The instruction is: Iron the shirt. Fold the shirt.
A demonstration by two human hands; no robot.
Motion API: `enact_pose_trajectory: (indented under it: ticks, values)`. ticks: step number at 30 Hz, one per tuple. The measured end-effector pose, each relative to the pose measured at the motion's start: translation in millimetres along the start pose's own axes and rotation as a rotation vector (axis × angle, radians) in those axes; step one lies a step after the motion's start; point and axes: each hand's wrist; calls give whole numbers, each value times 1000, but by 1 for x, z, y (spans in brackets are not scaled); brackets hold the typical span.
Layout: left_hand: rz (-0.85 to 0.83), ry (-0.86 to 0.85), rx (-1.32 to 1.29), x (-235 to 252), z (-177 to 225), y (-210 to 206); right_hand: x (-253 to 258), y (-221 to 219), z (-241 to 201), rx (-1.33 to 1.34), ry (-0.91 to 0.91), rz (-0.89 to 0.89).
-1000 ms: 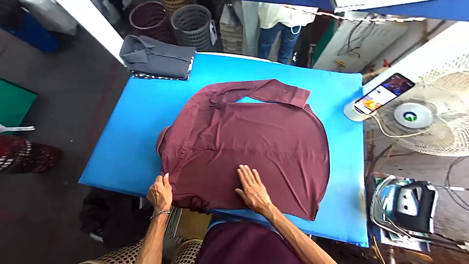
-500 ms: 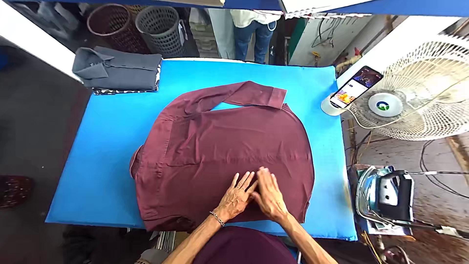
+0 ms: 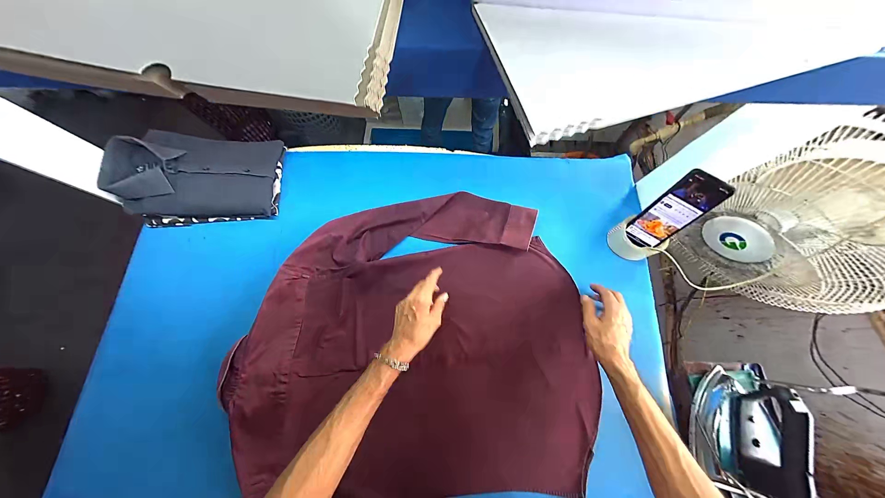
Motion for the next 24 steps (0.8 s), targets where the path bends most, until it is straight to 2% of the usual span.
enact_pose_trajectory:
  ticks: [3, 5, 8, 11, 12, 13, 15, 16, 17, 18, 20, 22, 24]
  values:
    - [115, 124, 70, 91, -5, 32, 76, -25, -35, 24, 152, -78]
    - [140, 128, 157, 143, -11, 51, 117, -41, -54, 39, 194, -130]
    - [18, 48, 283, 205, -36, 63, 153, -51, -73, 41, 213, -227]
    - [-155, 12, 288, 238, -50, 64, 165, -51, -74, 30, 255, -294]
    - [-154, 36, 269, 244, -47, 71, 165, -49, -71, 30, 269, -302]
    - [-68, 88, 221, 244, -40, 84, 166, -48, -70, 31, 280, -313]
    - [287, 228, -45, 235, -29, 130, 167, -50, -70, 42, 288, -310]
    - [449, 254, -177, 233, -36, 153, 165, -52, -68, 47, 289, -296]
    - [525, 254, -236, 229, -52, 174, 163, -52, -66, 45, 293, -280]
    - [537, 221, -210, 218, -65, 191, 162, -52, -66, 41, 298, -263]
    - [454, 45, 19, 178, -74, 207, 160, -52, -73, 59, 281, -225]
    - [282, -66, 174, 123, -73, 176, 153, -51, -86, 26, 191, -180]
    - [46, -154, 289, 78, -81, 117, 143, -58, -101, -92, 132, -63]
Point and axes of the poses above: each hand's wrist, its own x-axis towards the middle knuckle, its own y-axis out of the back of the hand, z = x × y, and after that the axes turned 9 degrees about -x, right-handed
